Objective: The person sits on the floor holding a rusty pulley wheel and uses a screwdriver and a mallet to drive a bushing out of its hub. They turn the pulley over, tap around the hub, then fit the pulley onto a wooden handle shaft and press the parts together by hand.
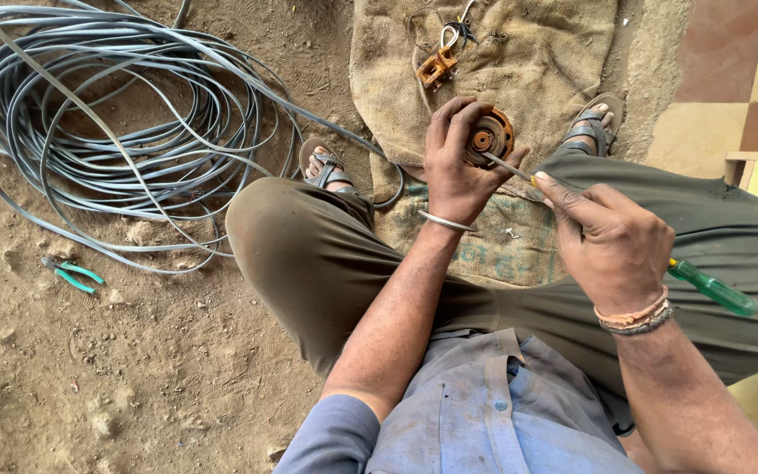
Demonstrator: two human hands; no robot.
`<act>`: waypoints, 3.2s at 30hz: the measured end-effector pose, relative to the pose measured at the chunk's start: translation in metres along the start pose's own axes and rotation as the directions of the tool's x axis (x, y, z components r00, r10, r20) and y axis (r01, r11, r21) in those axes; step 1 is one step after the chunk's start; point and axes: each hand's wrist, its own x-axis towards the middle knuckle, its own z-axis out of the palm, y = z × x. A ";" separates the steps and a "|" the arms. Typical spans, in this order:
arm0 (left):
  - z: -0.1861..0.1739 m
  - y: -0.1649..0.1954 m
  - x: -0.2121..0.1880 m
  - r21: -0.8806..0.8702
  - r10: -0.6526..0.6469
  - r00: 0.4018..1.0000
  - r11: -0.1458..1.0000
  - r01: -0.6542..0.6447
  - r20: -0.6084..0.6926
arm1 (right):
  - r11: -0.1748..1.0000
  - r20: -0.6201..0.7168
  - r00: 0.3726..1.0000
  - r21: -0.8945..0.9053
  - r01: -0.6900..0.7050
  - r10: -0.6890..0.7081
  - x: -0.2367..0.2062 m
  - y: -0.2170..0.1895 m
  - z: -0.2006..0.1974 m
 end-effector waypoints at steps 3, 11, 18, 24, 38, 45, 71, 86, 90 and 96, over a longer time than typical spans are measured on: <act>0.000 -0.002 0.001 0.003 -0.004 1.000 1.000 0.004 -0.009 | 0.998 -0.028 0.999 0.053 0.023 -0.021 -0.001 0.005 0.011; 0.001 -0.004 0.000 -0.007 0.002 1.000 1.000 -0.002 -0.024 | 0.977 -0.190 0.959 -0.074 0.198 -0.209 -0.015 0.025 0.043; 0.006 0.000 -0.003 -0.004 0.006 1.000 1.000 -0.006 -0.020 | 0.966 -0.259 0.931 -0.084 0.246 -0.259 -0.017 0.033 0.050; 0.007 0.002 -0.003 -0.021 0.009 0.999 1.000 -0.010 -0.043 | 0.983 -0.168 0.970 -0.086 0.163 -0.176 -0.022 0.024 0.039; 0.008 0.004 -0.006 0.012 -0.006 0.998 1.000 0.007 -0.067 | 0.973 -0.225 0.952 -0.147 0.177 -0.207 -0.025 0.010 0.042; 0.006 0.003 -0.006 0.018 0.005 0.999 1.000 -0.004 -0.047 | 0.978 -0.238 0.949 -0.089 0.191 -0.207 -0.023 0.016 0.045; 0.008 0.004 -0.012 -0.015 0.002 0.998 1.000 -0.003 -0.067 | 0.968 -0.304 0.920 -0.124 0.218 -0.246 -0.032 0.025 0.060; -0.023 -0.001 0.001 -0.109 -0.047 0.978 0.992 0.070 0.201 | 0.418 0.127 0.929 0.866 -0.275 0.347 -0.022 0.041 -0.049; -0.027 -0.005 0.001 -0.229 -0.013 0.953 0.969 0.087 0.303 | -0.375 0.349 0.877 0.901 -0.218 0.330 -0.028 0.070 -0.064; -0.003 0.009 -0.004 0.085 -0.033 0.999 0.996 0.032 0.015 | -0.638 0.658 0.712 0.663 -0.392 0.246 -0.069 0.034 -0.008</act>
